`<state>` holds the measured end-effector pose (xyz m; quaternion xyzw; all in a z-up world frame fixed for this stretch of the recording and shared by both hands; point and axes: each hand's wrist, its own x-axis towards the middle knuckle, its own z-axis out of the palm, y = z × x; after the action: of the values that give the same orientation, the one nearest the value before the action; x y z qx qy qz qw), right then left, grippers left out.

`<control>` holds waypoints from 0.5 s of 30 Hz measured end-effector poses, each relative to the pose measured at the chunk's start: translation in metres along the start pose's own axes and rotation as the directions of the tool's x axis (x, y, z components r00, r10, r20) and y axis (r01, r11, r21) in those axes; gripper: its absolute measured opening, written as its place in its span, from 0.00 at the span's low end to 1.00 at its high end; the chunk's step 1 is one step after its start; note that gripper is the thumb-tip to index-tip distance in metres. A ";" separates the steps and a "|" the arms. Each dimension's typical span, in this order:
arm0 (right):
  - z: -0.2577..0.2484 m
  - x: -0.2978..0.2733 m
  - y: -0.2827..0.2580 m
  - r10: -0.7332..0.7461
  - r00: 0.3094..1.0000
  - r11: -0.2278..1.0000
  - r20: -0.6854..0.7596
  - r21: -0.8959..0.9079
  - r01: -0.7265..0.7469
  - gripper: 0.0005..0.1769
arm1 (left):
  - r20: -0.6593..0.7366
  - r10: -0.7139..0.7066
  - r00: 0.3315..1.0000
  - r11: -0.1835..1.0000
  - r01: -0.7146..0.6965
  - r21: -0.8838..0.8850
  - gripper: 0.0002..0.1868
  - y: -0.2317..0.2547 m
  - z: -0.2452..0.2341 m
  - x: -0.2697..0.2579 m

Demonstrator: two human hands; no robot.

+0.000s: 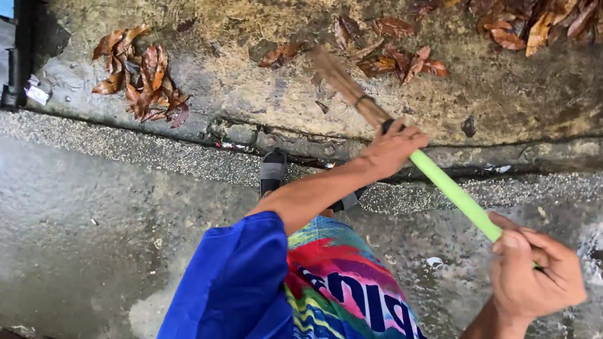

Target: The recorder is using a broom to sweep dried leaves on a concrete patio area.

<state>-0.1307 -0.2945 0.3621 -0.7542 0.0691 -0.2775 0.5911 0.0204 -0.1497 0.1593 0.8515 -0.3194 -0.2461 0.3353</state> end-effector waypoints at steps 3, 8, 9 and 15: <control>-0.003 -0.021 0.032 0.011 0.999 0.974 0.044 -0.224 -0.001 0.05 | -0.109 0.057 0.992 0.998 -0.055 0.017 0.28 -0.043 0.037 0.020; 0.066 -0.035 0.071 0.179 0.979 0.965 0.102 -0.212 -0.154 0.03 | -0.183 -0.039 0.982 0.998 0.031 -0.046 0.29 -0.155 0.073 -0.019; 0.083 -0.039 0.073 0.282 0.953 0.949 0.109 -0.178 -0.260 0.05 | -0.162 -0.120 0.979 0.992 0.114 -0.047 0.23 -0.171 0.064 -0.042; 0.123 -0.053 0.051 0.257 0.937 0.965 0.236 -0.104 -0.239 0.05 | -0.170 -0.185 0.968 0.982 0.191 0.017 0.18 -0.200 0.021 -0.104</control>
<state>-0.1020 -0.1814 0.2788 -0.7896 0.0995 -0.1016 0.5969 0.0130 0.0294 0.0209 0.9010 -0.2119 -0.1988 0.3222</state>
